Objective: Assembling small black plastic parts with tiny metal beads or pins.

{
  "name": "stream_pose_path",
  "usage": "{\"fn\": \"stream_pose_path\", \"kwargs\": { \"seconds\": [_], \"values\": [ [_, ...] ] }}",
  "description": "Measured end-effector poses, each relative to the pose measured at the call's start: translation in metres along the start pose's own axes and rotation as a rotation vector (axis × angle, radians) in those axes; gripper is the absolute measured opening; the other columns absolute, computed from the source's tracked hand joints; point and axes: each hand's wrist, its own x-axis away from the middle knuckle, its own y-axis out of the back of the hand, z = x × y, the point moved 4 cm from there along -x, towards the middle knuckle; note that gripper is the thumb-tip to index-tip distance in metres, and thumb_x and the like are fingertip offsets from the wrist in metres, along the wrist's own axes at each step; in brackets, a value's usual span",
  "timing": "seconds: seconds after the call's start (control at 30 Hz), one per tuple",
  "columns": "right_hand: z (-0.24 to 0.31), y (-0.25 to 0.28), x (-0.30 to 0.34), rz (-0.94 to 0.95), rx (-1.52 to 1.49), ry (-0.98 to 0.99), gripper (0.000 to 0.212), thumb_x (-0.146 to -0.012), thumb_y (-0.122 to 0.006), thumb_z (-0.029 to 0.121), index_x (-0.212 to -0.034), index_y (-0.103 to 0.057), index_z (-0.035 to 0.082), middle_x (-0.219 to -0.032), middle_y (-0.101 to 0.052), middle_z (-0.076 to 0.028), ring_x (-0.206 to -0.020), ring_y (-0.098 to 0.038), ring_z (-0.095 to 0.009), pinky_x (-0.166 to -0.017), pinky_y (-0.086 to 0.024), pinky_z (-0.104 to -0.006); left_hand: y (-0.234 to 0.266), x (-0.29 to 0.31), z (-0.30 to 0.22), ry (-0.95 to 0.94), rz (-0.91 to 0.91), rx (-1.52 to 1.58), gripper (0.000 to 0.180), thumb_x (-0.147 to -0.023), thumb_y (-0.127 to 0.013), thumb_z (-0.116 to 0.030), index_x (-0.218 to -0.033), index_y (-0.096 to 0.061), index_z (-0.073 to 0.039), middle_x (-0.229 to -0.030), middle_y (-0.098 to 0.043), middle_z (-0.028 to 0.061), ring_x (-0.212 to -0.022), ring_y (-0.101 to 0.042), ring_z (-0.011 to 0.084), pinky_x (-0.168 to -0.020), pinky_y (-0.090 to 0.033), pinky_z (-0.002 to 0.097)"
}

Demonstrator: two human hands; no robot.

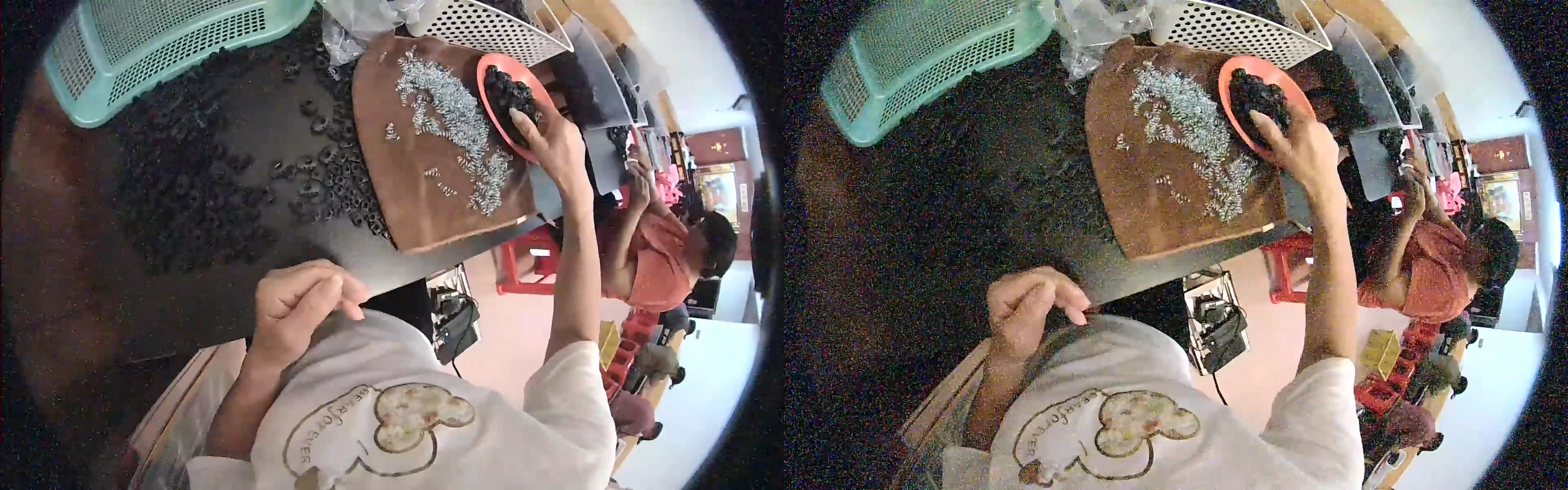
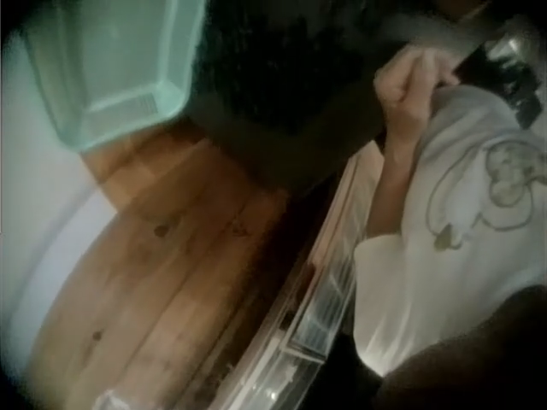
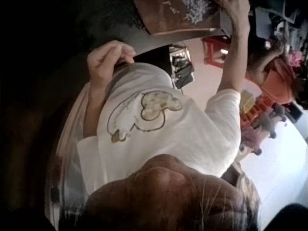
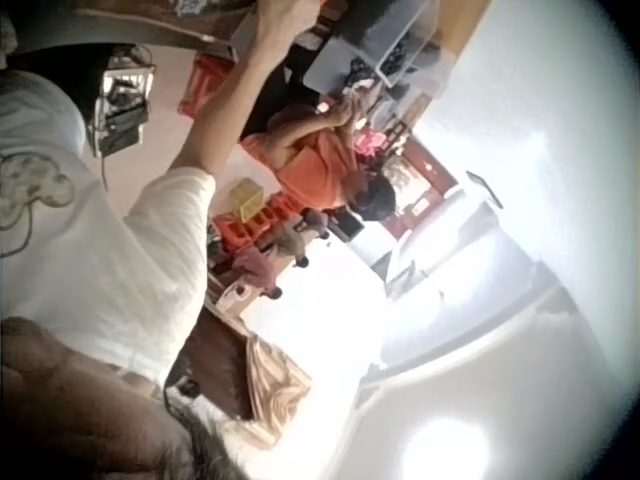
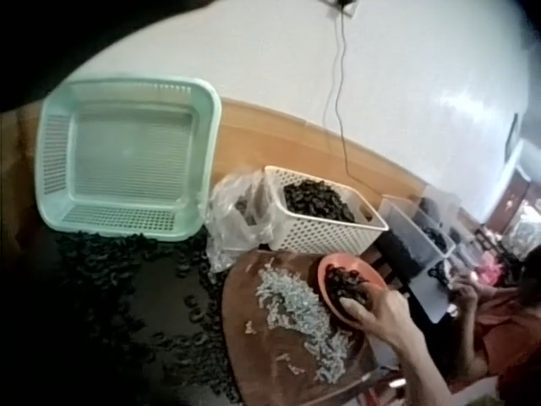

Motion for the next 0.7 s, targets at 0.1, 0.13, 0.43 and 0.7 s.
{"fn": "stream_pose_path", "kwargs": {
  "seconds": [0.1, 0.13, 0.43, 0.7],
  "values": [
    [-0.02, -0.004, 0.004, -0.17, -0.171, -0.009, 0.05, -0.087, -0.062, 0.05, -0.105, -0.064, 0.004, -0.076, -0.066, -0.022, -0.078, -0.067, -0.039, -0.067, -0.051, -0.0438, -0.001, -0.001, 0.0, -0.016, -0.003, 0.002, 0.025, -0.097, -0.05, -0.01, -0.088, -0.067, 0.007, -0.085, -0.067, 0.014, -0.068, -0.066, 0.015, -0.06, -0.047, 0.0247],
    [-0.025, -0.006, 0.006, -0.145, -0.195, -0.057, 0.042, -0.089, -0.064, 0.04, -0.107, -0.064, 0.003, -0.075, -0.067, -0.02, -0.072, -0.068, -0.033, -0.065, -0.051, -0.0387, -0.001, -0.001, -0.001, -0.03, 0.0, -0.007, 0.025, -0.097, -0.05, -0.01, -0.088, -0.067, 0.007, -0.084, -0.067, 0.0138, -0.068, -0.065, 0.015, -0.06, -0.048, 0.0247],
    [0.17, -0.011, 0.049, 0.035, -0.504, 0.758, 0.033, -0.085, -0.067, 0.023, -0.11, -0.061, 0.002, -0.09, -0.057, -0.014, -0.078, -0.062, -0.034, -0.067, -0.052, -0.0405, -0.003, -0.003, -0.004, 0.042, -0.014, -0.013, 0.027, -0.098, -0.051, -0.014, -0.09, -0.066, 0.007, -0.081, -0.066, 0.0106, -0.067, -0.064, 0.0137, -0.062, -0.048, 0.025],
    [0.245, -0.038, 0.036, 0.08, -0.405, 0.949, 0.022, -0.08, -0.066, 0.02, -0.094, -0.061, 0.004, -0.088, -0.051, -0.011, -0.084, -0.06, -0.03, -0.063, -0.053, -0.0418, 0.002, -0.007, 0.002, 0.027, -0.019, -0.017, 0.031, -0.099, -0.048, -0.017, -0.09, -0.065, 0.007, -0.084, -0.065, 0.0133, -0.068, -0.063, 0.0156, -0.064, -0.05, 0.0285]
  ]
}}
